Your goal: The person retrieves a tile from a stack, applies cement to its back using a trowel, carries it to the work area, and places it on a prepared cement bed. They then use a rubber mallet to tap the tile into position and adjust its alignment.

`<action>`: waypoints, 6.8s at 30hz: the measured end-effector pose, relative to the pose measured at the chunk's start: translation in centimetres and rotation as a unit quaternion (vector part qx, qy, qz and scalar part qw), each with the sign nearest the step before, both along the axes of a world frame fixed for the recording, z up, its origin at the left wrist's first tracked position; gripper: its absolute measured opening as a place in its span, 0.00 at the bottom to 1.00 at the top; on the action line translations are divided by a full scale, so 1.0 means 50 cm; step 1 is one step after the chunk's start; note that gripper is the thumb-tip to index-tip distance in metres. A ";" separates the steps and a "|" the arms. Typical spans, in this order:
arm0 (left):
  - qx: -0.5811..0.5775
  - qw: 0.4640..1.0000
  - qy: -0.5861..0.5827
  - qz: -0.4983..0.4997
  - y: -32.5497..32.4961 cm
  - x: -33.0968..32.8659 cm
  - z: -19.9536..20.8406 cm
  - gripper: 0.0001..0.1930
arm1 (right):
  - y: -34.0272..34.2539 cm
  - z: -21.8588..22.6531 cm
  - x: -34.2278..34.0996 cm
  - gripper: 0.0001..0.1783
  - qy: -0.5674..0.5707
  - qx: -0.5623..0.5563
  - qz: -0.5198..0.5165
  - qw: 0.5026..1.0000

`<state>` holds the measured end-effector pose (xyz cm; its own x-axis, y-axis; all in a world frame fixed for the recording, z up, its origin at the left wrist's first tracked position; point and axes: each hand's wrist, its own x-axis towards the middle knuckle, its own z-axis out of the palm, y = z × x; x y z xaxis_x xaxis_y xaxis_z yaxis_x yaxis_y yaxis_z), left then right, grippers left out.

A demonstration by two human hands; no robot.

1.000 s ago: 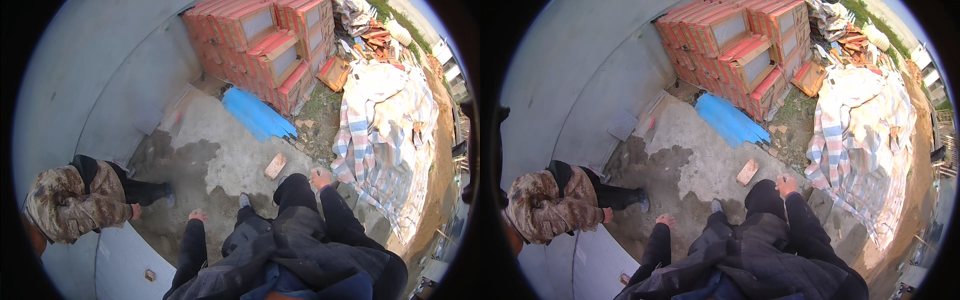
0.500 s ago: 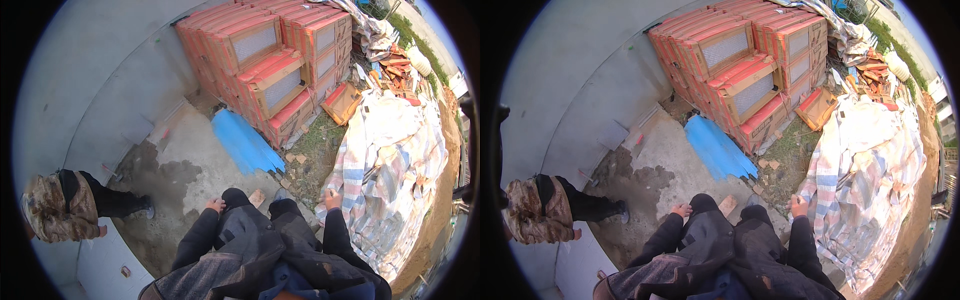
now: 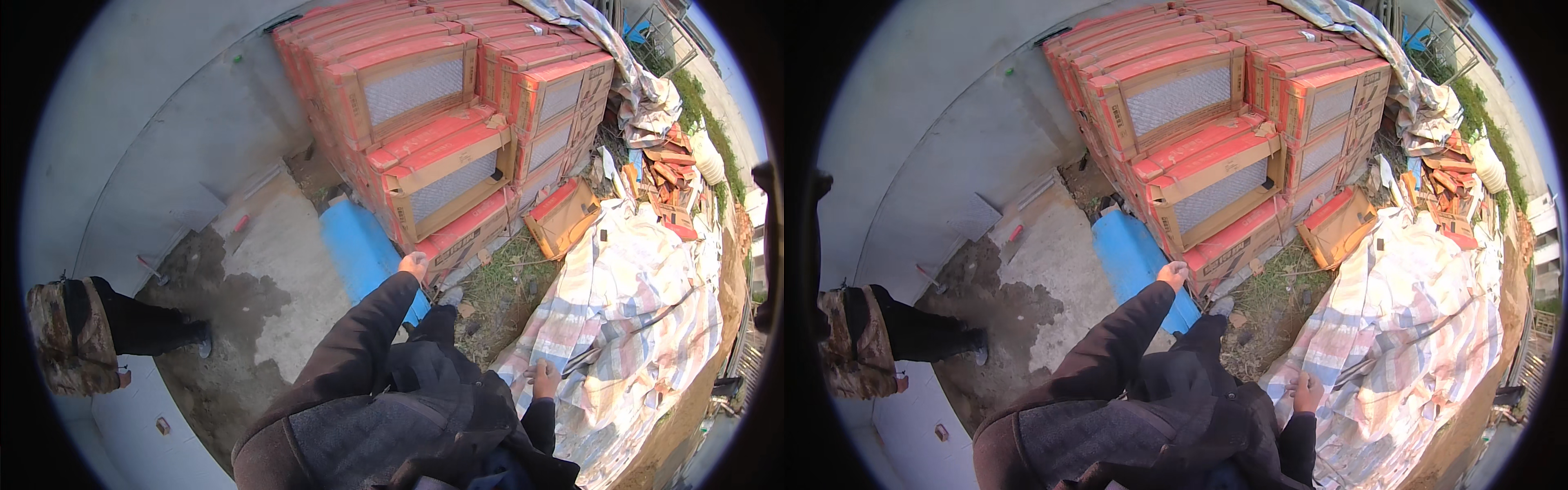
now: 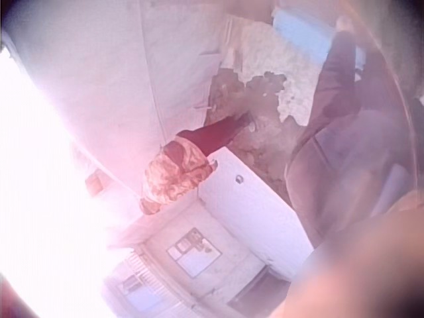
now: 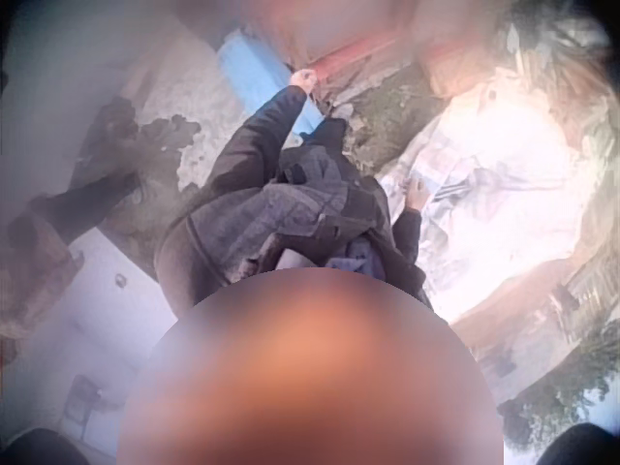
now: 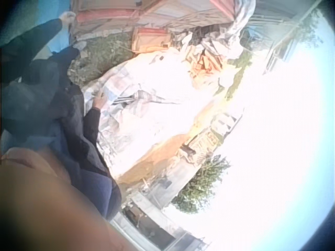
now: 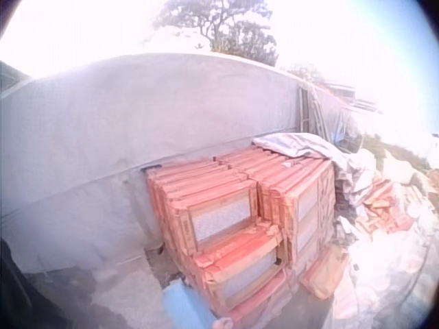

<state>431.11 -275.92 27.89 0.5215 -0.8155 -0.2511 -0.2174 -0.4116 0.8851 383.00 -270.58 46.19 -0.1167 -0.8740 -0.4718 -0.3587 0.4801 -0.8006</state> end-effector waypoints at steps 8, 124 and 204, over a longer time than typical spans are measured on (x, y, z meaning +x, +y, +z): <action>0.089 0.982 -0.159 0.047 -0.353 0.177 -0.068 0.24 | -0.393 -0.016 0.037 0.19 0.106 0.049 0.104 0.988; 0.026 0.853 -0.404 0.330 -0.815 0.666 0.579 0.32 | -1.805 -0.024 0.871 0.16 0.284 -0.511 0.317 0.747; -0.024 0.862 0.203 0.465 -0.381 0.178 -0.019 0.36 | -1.948 -0.054 0.861 0.33 0.364 -0.471 0.376 0.710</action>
<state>440.02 -294.98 26.96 0.8323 -0.1078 -0.5437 0.5173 -0.2012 0.8318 426.03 -367.97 43.47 0.6369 -0.7062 0.3094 -0.7133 -0.6920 -0.1112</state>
